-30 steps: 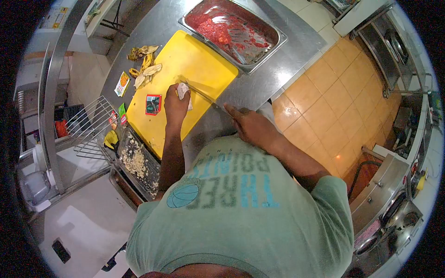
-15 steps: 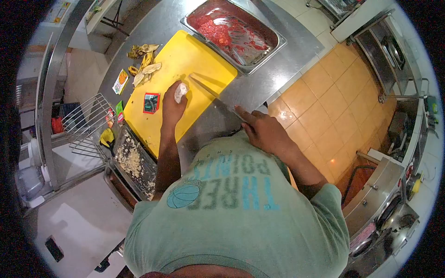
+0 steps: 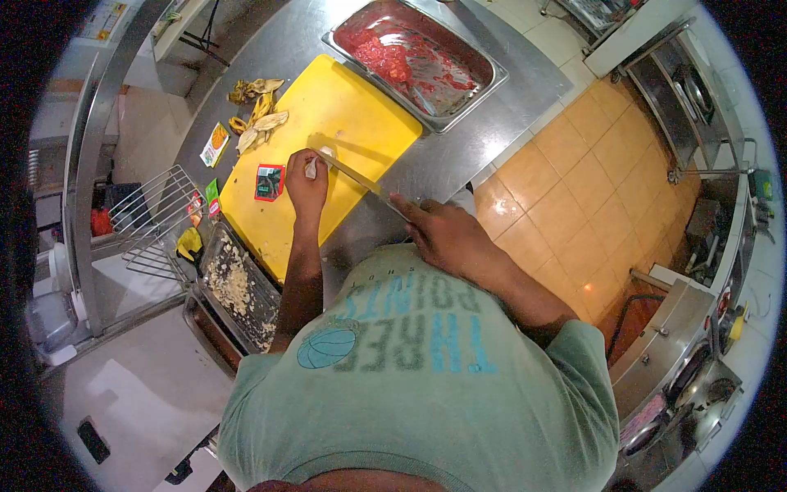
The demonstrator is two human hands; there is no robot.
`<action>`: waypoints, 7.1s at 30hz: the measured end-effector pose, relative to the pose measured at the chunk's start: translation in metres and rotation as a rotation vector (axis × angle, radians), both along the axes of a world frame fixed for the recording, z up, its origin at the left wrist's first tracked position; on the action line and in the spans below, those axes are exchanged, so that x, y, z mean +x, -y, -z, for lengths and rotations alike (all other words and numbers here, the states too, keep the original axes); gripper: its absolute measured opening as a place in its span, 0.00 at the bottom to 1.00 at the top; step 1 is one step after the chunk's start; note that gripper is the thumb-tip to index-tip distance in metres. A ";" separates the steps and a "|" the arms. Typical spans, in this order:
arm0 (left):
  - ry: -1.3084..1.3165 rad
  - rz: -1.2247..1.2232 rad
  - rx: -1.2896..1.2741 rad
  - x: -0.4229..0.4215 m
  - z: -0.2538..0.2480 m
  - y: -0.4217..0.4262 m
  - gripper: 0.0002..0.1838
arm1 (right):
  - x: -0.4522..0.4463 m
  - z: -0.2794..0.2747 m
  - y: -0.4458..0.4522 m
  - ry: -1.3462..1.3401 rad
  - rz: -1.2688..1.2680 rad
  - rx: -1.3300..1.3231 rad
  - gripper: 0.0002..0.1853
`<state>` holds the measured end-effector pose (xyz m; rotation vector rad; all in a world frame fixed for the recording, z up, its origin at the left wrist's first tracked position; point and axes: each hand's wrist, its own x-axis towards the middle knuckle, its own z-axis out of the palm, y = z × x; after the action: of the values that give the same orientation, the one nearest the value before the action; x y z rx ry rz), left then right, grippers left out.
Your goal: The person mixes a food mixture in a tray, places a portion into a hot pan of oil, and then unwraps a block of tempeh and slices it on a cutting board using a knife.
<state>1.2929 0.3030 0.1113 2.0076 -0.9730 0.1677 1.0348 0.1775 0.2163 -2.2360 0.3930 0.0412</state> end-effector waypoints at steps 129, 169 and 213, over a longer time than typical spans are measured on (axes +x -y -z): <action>0.159 -0.089 -0.035 0.000 0.020 -0.001 0.07 | 0.045 0.074 -0.043 0.013 0.077 0.082 0.36; 0.143 -0.069 -0.100 0.002 0.016 -0.007 0.07 | 0.021 0.013 -0.061 -0.232 0.061 -0.005 0.35; 0.122 -0.076 -0.112 0.003 0.016 -0.011 0.07 | 0.008 0.016 -0.066 -0.241 0.064 0.005 0.36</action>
<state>1.2962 0.3144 0.0956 1.9505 -0.9422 0.3822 1.0428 0.2431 0.2000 -2.2179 0.5930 0.2794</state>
